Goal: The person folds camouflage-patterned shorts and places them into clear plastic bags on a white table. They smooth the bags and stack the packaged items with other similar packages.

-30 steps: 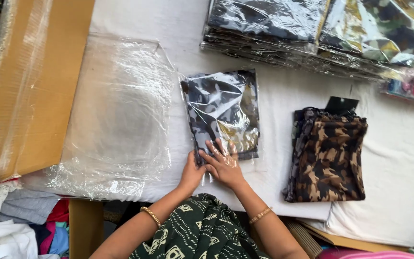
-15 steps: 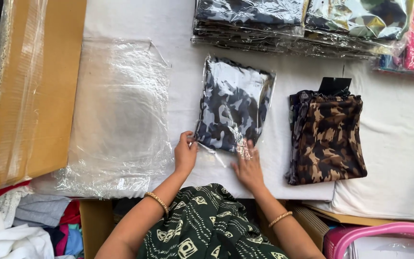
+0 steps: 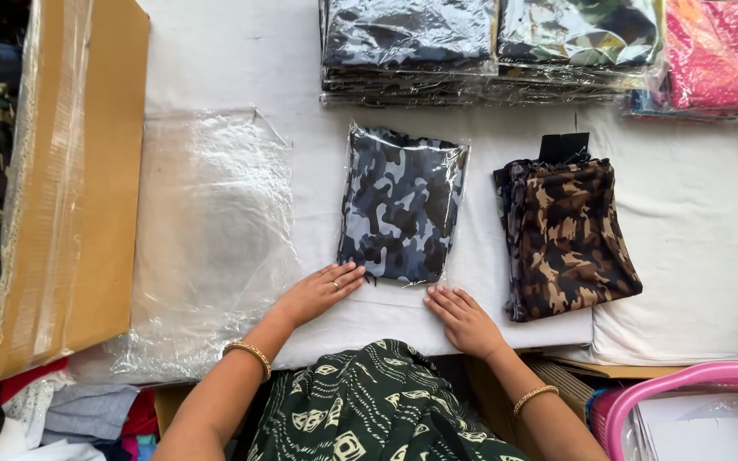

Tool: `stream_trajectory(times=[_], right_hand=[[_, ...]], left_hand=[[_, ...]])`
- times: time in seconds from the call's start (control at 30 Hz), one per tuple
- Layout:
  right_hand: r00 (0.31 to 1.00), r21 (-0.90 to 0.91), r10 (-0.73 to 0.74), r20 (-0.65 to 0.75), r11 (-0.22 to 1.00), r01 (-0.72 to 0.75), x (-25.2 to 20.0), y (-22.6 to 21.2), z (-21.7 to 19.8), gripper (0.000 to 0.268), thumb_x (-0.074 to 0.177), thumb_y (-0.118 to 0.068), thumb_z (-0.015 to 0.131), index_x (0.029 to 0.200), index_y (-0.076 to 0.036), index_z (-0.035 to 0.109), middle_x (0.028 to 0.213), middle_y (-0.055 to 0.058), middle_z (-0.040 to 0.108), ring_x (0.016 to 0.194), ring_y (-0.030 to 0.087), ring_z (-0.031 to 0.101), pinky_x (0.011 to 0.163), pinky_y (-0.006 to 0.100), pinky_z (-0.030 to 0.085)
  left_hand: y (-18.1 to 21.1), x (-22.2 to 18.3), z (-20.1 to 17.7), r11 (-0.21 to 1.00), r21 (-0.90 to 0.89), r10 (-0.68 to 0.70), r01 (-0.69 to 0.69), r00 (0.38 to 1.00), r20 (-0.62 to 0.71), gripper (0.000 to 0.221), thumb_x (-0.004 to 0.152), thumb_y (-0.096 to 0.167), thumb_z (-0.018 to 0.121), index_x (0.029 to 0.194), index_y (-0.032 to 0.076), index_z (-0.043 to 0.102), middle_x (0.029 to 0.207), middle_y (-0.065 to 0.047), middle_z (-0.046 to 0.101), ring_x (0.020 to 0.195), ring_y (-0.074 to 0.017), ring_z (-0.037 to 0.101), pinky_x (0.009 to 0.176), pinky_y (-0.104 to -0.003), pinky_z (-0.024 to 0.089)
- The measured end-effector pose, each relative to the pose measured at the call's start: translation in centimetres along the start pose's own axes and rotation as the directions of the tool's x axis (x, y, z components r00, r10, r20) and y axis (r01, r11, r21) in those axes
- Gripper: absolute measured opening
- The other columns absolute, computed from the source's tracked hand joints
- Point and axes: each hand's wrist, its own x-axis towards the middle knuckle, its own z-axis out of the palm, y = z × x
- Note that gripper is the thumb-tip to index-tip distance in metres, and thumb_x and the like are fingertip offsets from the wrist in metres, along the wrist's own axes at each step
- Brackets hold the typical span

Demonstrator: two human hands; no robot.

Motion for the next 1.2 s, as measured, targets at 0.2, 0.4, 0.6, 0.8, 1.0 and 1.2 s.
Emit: stream_trajectory(times=[0.2,0.4,0.6,0.8,1.0,1.2], right_hand=[[0.985,0.065,0.04,-0.165,0.997,-0.03,0.2,0.4,1.4,0.061,0.081,-0.011,0.062,0.142,-0.011,0.055,0.151,0.006,0.051,0.136,0.024,0.048,0.116,0.043,0.032],[0.885,0.321,0.441,-0.151,0.868,-0.378,1.4,1.9,5.3,0.024,0.098,-0.014,0.059,0.118,-0.016,0.071,0.12,-0.006,0.072,0.116,0.015,0.065,0.11,0.036,0.042],[0.927,0.384,0.132,-0.351,0.923,0.014,1.9,-1.3,-2.7,0.042,0.083,-0.021,0.068,0.118,0.001,0.063,0.126,0.017,0.065,0.12,0.031,0.056,0.103,0.048,0.034],[0.862,0.302,0.263,-0.433,0.944,-0.136,1.6,0.5,0.5,0.016,0.09,-0.01,0.069,0.105,-0.009,0.068,0.115,0.003,0.074,0.106,0.023,0.066,0.096,0.038,0.048],[0.886,0.46,0.374,-0.274,0.86,-0.221,3.4,1.2,0.3,0.012,0.092,-0.008,0.069,0.103,-0.008,0.067,0.102,0.006,0.075,0.09,0.027,0.069,0.082,0.036,0.054],[0.685,0.663,0.67,-0.287,0.655,-0.362,5.6,1.1,2.7,0.012,0.102,-0.017,0.059,0.097,-0.006,0.06,0.08,0.007,0.074,0.073,0.023,0.073,0.067,0.035,0.056]], left_hand=[[-1.8,-2.2,0.7,0.998,-0.059,0.028,-0.033,0.997,-0.074,0.04,0.09,0.008,0.055,0.131,0.008,0.058,0.15,-0.005,0.053,0.133,-0.0242,0.054,0.108,-0.037,0.048],[-0.2,1.2,0.2,0.717,-0.513,-0.586,0.472,0.807,-0.076,0.015,0.093,0.011,0.057,0.103,0.013,0.068,0.105,-0.005,0.075,0.099,-0.0297,0.069,0.086,-0.041,0.056],[0.3,2.4,1.1,0.461,-0.671,-0.781,0.581,0.624,0.004,0.021,0.104,0.026,0.052,0.097,0.012,0.065,0.097,-0.001,0.078,0.095,-0.0272,0.071,0.082,-0.04,0.055],[-0.3,2.4,1.8,0.35,-0.743,-0.787,0.57,0.609,0.096,0.025,0.103,0.028,0.051,0.095,0.01,0.065,0.096,-0.003,0.078,0.094,-0.024,0.072,0.084,-0.037,0.054],[0.4,2.0,1.2,0.289,-0.841,-0.82,0.458,0.572,0.03,0.027,0.102,0.025,0.051,0.093,0.006,0.067,0.093,-0.009,0.075,0.09,-0.0275,0.071,0.083,-0.037,0.054],[1.0,3.6,3.2,0.327,-0.768,-0.906,0.551,0.413,-0.09,0.03,0.107,0.027,0.045,0.092,0.003,0.057,0.087,-0.012,0.074,0.087,-0.033,0.07,0.077,-0.044,0.053]])
